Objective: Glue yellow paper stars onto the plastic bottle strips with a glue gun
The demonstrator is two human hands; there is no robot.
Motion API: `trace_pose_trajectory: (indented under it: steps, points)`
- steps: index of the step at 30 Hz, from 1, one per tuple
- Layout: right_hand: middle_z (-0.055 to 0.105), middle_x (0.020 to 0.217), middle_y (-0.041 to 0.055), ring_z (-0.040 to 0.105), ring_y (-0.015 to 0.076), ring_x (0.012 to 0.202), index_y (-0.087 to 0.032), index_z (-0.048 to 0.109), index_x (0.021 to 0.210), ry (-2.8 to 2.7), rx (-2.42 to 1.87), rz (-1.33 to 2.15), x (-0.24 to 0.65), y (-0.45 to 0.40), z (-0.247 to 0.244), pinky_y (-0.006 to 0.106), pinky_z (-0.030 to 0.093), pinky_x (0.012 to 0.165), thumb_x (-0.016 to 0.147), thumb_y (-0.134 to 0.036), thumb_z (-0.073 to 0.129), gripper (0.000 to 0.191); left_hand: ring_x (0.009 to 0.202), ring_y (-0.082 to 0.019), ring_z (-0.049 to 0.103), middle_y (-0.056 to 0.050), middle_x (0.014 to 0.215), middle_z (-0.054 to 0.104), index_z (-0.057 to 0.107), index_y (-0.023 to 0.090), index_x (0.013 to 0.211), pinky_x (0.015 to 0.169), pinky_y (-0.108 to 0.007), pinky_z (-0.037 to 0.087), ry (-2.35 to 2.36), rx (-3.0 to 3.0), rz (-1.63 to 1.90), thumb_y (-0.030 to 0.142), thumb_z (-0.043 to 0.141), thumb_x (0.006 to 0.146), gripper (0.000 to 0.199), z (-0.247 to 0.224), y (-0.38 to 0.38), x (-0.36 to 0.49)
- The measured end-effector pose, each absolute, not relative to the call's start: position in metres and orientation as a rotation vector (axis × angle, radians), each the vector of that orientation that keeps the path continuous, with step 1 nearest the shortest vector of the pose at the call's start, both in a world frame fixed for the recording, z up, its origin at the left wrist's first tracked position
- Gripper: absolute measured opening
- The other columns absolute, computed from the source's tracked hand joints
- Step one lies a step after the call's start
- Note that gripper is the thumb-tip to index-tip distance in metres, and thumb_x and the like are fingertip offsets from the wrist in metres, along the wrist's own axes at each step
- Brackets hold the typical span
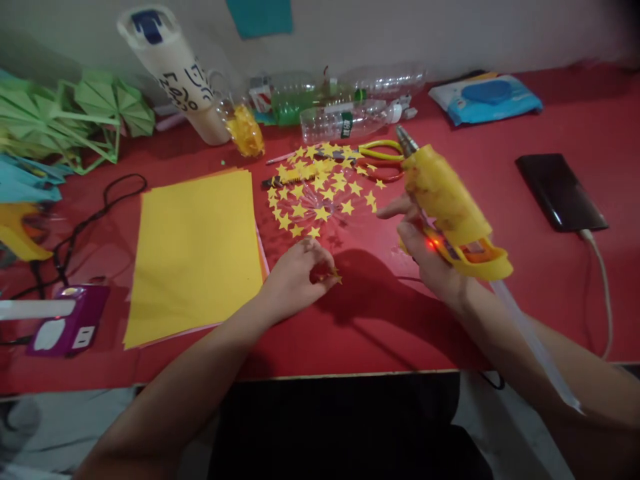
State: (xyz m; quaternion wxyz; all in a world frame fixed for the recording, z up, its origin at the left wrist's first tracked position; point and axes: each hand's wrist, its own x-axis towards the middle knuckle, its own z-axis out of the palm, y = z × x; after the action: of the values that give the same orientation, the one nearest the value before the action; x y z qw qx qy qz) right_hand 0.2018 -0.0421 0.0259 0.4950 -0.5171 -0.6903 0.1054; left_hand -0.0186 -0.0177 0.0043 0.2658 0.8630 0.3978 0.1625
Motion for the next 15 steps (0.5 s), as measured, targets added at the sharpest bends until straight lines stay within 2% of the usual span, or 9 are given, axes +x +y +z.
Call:
trace_pose_trajectory:
  steps: [3, 9, 15]
  points:
    - [0.07, 0.09, 0.0005, 0.067, 0.0199, 0.088, -0.027, 0.06, 0.08, -1.709, -1.202, 0.231, 0.195, -0.046, 0.033, 0.039, 0.056, 0.078, 0.086, -0.032, 0.057, 0.009, 0.087, -0.019, 0.056, -0.004, 0.09, 0.056, 0.063, 0.017, 0.086, 0.08, -0.037, 0.051, 1.071, 2.317, 0.397, 0.023, 0.07, 0.078, 0.013, 0.003, -0.016, -0.014]
    - [0.071, 0.082, -0.0007, 0.066, 0.0177, 0.086, -0.026, 0.062, 0.079, -1.752, -1.185, 0.198, 0.192, -0.045, 0.033, 0.034, 0.057, 0.077, 0.086, -0.027, 0.056, 0.009, 0.082, -0.017, 0.055, -0.004, 0.088, 0.055, 0.059, 0.018, 0.076, 0.08, -0.037, 0.049, 1.021, 2.335, 0.371, 0.018, 0.065, 0.081, 0.008, 0.004, -0.015, -0.013]
    - [0.067, 0.088, 0.0021, 0.066, 0.019, 0.087, -0.026, 0.061, 0.078, -1.756, -1.251, 0.254, 0.188, -0.051, 0.033, 0.034, 0.056, 0.075, 0.085, -0.029, 0.059, 0.008, 0.081, -0.017, 0.054, -0.004, 0.086, 0.055, 0.058, 0.018, 0.08, 0.076, -0.034, 0.049, 1.061, 2.299, 0.374, 0.014, 0.062, 0.081, 0.005, 0.0, -0.014, -0.014]
